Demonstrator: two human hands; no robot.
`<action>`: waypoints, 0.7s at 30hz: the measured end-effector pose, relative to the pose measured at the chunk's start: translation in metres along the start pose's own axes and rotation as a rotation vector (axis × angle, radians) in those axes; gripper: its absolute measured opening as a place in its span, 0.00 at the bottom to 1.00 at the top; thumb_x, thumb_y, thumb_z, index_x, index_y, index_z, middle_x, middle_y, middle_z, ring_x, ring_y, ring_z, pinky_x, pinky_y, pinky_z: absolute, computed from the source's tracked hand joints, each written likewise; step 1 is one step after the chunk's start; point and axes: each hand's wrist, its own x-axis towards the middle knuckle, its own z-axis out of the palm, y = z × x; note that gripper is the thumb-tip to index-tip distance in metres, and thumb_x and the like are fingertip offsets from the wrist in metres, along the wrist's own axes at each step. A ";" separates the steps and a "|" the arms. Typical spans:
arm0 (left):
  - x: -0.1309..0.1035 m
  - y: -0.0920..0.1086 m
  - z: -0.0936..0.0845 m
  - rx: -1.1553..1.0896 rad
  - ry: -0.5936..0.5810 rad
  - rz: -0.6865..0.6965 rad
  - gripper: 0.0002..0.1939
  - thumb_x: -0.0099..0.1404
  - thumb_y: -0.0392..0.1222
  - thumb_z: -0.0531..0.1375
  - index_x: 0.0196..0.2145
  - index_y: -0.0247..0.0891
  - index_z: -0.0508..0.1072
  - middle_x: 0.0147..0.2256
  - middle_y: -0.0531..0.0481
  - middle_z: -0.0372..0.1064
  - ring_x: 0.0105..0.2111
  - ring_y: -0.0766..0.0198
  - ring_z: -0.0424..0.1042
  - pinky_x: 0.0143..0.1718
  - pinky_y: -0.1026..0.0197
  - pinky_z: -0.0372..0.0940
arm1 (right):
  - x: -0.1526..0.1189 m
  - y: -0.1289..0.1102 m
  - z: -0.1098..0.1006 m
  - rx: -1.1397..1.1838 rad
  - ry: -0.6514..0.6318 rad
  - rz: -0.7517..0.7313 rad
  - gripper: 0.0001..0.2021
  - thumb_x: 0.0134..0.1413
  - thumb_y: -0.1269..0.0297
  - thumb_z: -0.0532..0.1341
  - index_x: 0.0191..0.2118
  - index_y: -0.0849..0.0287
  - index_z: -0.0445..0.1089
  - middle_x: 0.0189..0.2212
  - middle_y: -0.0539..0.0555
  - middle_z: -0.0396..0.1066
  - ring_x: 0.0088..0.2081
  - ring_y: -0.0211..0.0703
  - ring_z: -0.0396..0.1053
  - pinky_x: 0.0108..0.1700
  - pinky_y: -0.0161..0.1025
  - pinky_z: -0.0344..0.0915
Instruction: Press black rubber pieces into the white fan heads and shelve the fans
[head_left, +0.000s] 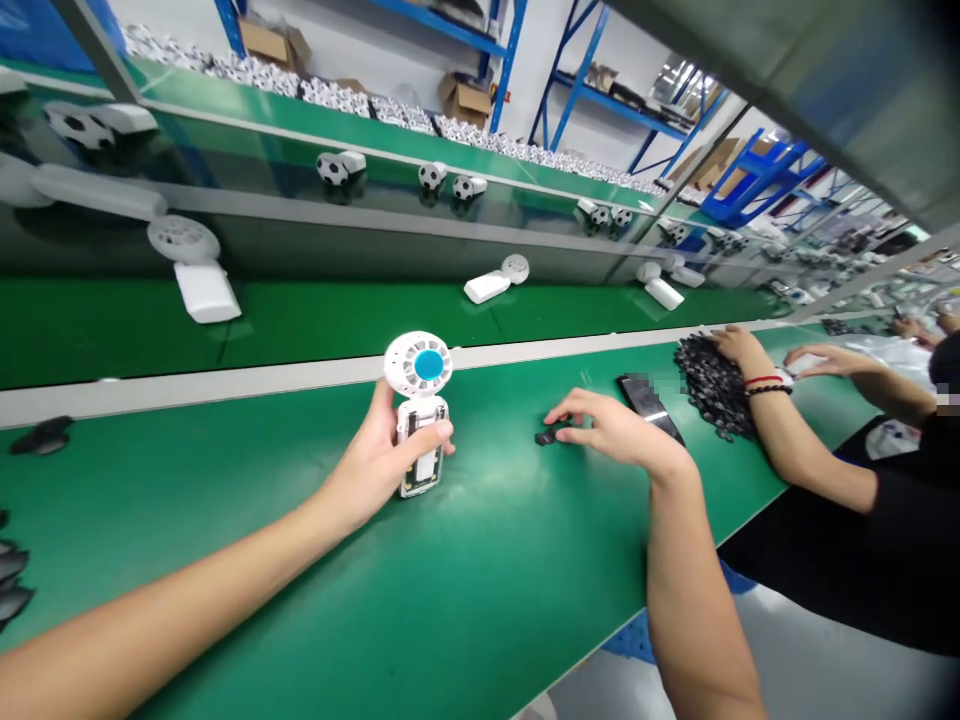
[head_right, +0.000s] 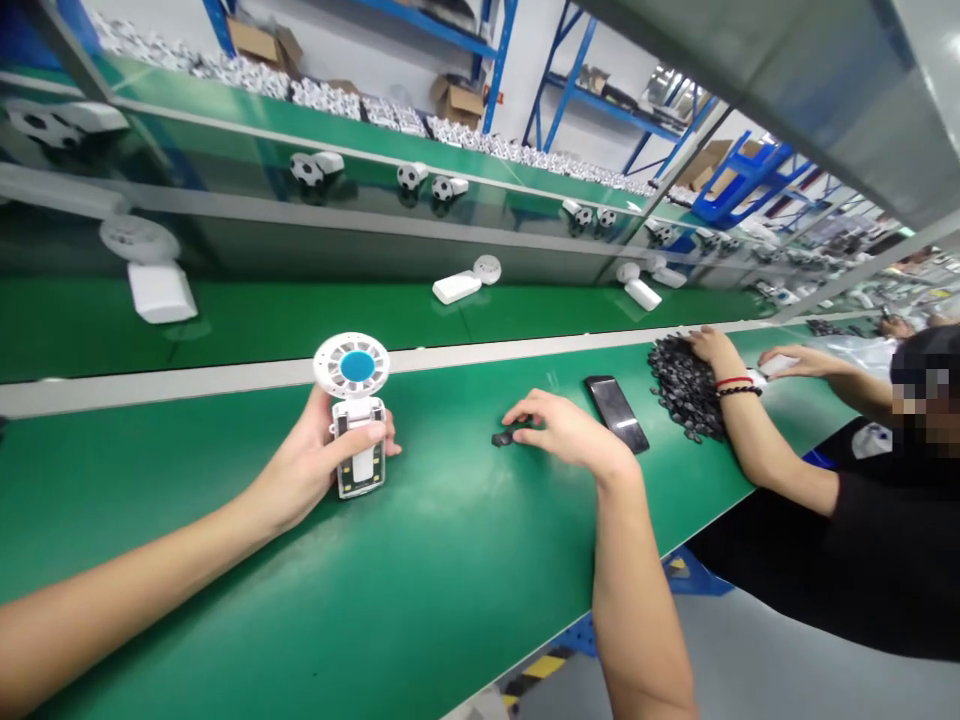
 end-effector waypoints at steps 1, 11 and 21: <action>0.001 -0.001 0.000 -0.038 0.025 -0.012 0.31 0.67 0.49 0.70 0.60 0.50 0.58 0.45 0.51 0.71 0.39 0.55 0.79 0.39 0.52 0.76 | 0.000 -0.002 0.001 -0.005 -0.022 0.003 0.12 0.66 0.57 0.65 0.51 0.50 0.80 0.48 0.55 0.74 0.48 0.47 0.72 0.53 0.45 0.67; 0.004 -0.007 -0.005 -0.132 0.023 -0.055 0.29 0.66 0.46 0.71 0.55 0.48 0.58 0.41 0.52 0.72 0.30 0.62 0.74 0.29 0.56 0.76 | 0.002 -0.014 0.004 -0.037 0.013 -0.013 0.11 0.64 0.54 0.68 0.46 0.52 0.81 0.46 0.55 0.75 0.47 0.47 0.73 0.53 0.44 0.67; 0.007 -0.005 -0.003 -0.217 0.001 -0.072 0.28 0.68 0.54 0.66 0.57 0.47 0.57 0.43 0.48 0.74 0.32 0.59 0.75 0.29 0.54 0.76 | 0.032 -0.007 0.023 0.030 0.292 0.003 0.10 0.66 0.57 0.67 0.43 0.55 0.83 0.41 0.54 0.79 0.38 0.45 0.72 0.43 0.43 0.66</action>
